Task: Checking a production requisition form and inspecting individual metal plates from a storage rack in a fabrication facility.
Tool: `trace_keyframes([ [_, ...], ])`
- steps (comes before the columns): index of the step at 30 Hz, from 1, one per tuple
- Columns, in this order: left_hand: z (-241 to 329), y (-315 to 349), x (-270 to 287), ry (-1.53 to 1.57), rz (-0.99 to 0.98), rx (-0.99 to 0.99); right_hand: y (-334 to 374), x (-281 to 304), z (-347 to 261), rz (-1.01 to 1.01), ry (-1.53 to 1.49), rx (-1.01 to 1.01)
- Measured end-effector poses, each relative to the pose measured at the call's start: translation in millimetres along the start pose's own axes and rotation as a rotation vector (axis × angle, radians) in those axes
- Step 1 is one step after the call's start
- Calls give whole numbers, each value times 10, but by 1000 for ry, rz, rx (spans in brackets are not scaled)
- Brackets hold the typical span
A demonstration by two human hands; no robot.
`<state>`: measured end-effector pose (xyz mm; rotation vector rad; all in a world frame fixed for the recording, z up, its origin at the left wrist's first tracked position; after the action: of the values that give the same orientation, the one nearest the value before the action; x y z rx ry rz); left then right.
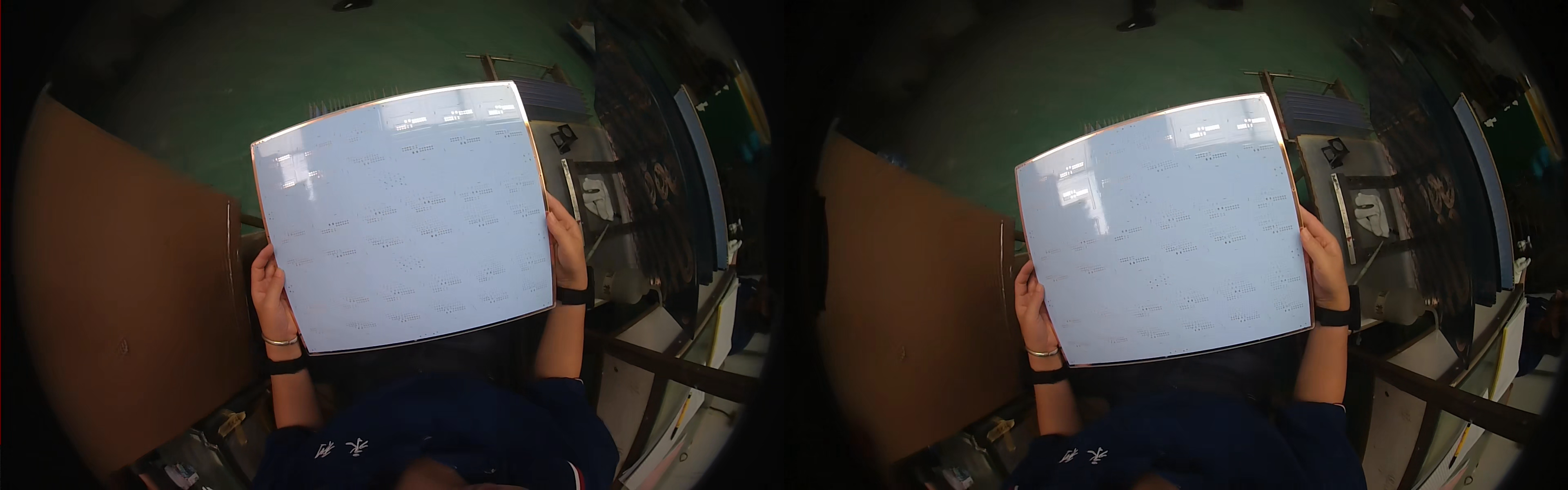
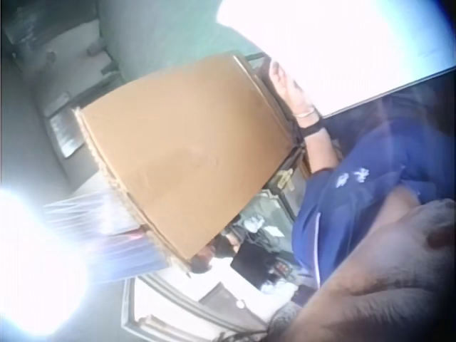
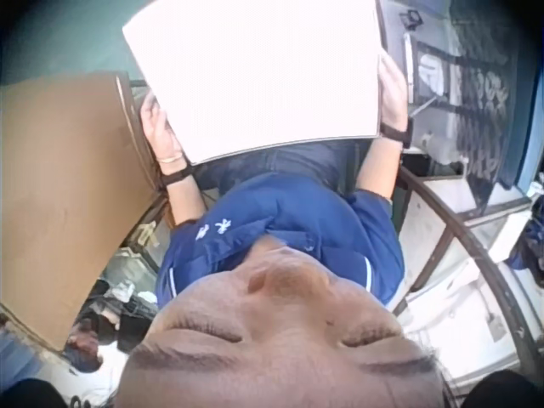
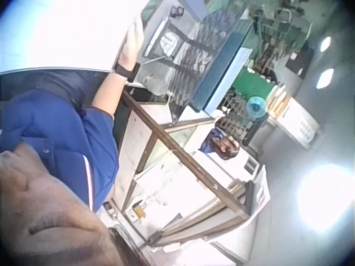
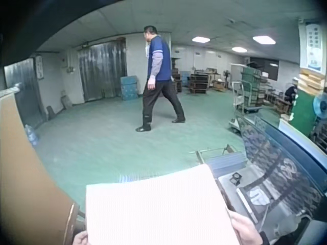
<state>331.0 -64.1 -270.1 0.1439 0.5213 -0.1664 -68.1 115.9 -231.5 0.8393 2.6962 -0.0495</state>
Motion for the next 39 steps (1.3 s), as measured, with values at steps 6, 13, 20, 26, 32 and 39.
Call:
trace_keyframes([
  [6,94,49,-78,53,-10,-27,-73,111,135,11,59,-46],
  [13,84,99,-227,-75,-82,-31,-75,316,392,54,57,-77],
  [20,179,142,-454,-105,-131,-27,-60,370,532,95,54,-121],
  [26,75,-2,-392,78,-108,135,-77,455,441,72,157,-67],
  [32,-683,7,-321,326,5,458,36,167,311,41,-672,-93],
  [39,-864,138,-981,243,-107,382,286,-673,630,303,-82,-65],
])
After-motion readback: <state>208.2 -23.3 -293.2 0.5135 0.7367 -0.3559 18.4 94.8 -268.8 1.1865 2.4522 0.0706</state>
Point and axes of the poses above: each hand's wrist, its own y-axis away from the middle knuckle, its own x-axis out of the back of the hand, z = x × y, the point moved 9 cm from there along -y, towards the middle knuckle, and after that the axes turned 6 degrees about z, right-handed, at the moved point
